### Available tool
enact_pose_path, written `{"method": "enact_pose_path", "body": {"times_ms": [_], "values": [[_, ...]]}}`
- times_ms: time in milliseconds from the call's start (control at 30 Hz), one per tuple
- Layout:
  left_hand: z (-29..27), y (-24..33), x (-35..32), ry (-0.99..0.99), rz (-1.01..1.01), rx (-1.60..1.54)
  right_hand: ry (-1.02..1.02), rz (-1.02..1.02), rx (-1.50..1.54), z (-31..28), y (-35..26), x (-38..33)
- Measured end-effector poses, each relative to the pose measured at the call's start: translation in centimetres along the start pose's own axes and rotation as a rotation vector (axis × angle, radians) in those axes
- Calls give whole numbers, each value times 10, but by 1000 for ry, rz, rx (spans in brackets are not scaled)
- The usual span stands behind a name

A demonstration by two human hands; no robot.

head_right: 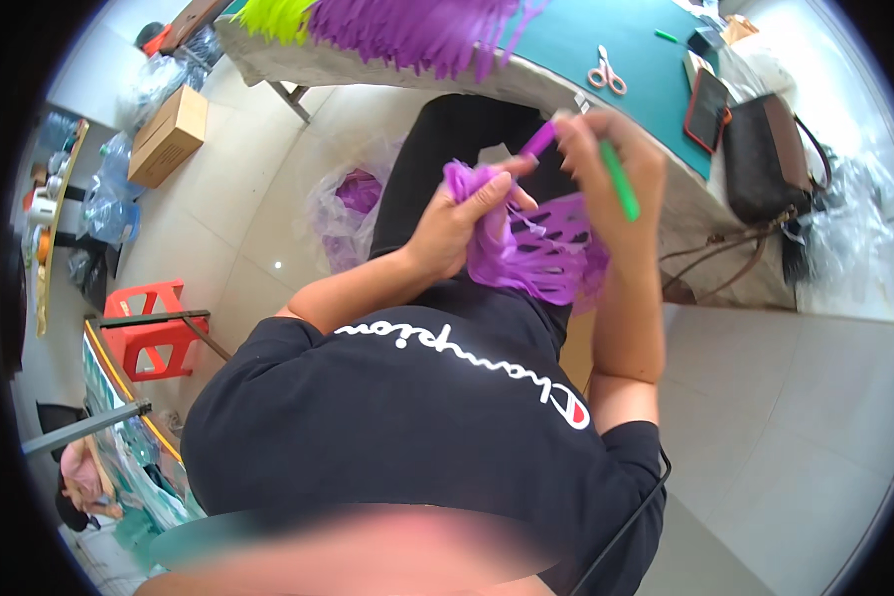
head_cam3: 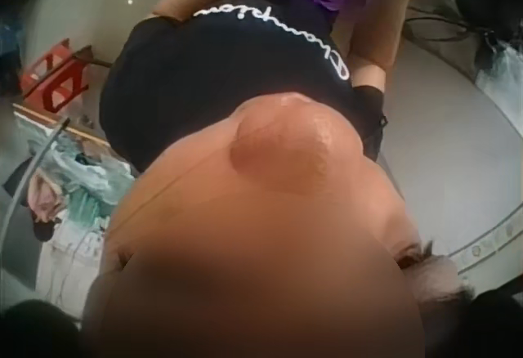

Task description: Assembling purple plastic fringe strips into decorative bundles or pom-poms using a specialized hook tool.

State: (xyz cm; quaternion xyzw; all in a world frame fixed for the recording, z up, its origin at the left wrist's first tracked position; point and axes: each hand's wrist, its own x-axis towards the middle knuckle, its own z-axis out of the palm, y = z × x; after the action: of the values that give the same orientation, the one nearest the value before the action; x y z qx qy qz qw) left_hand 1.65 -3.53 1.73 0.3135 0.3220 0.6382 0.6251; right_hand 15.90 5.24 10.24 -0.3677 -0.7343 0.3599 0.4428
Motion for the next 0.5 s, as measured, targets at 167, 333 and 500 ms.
{"method": "enact_pose_path", "body": {"times_ms": [167, 333, 500], "values": [[-11, -1, -4, -144, -13, 20, 15, -246, 34, -6, -72, 73], [-34, -23, -15, -96, -94, 4, -106, -463, 43, -8, -149, 106], [-40, -8, -21, -109, 50, 290, -342, -517, 49, -42, -236, 195]]}}
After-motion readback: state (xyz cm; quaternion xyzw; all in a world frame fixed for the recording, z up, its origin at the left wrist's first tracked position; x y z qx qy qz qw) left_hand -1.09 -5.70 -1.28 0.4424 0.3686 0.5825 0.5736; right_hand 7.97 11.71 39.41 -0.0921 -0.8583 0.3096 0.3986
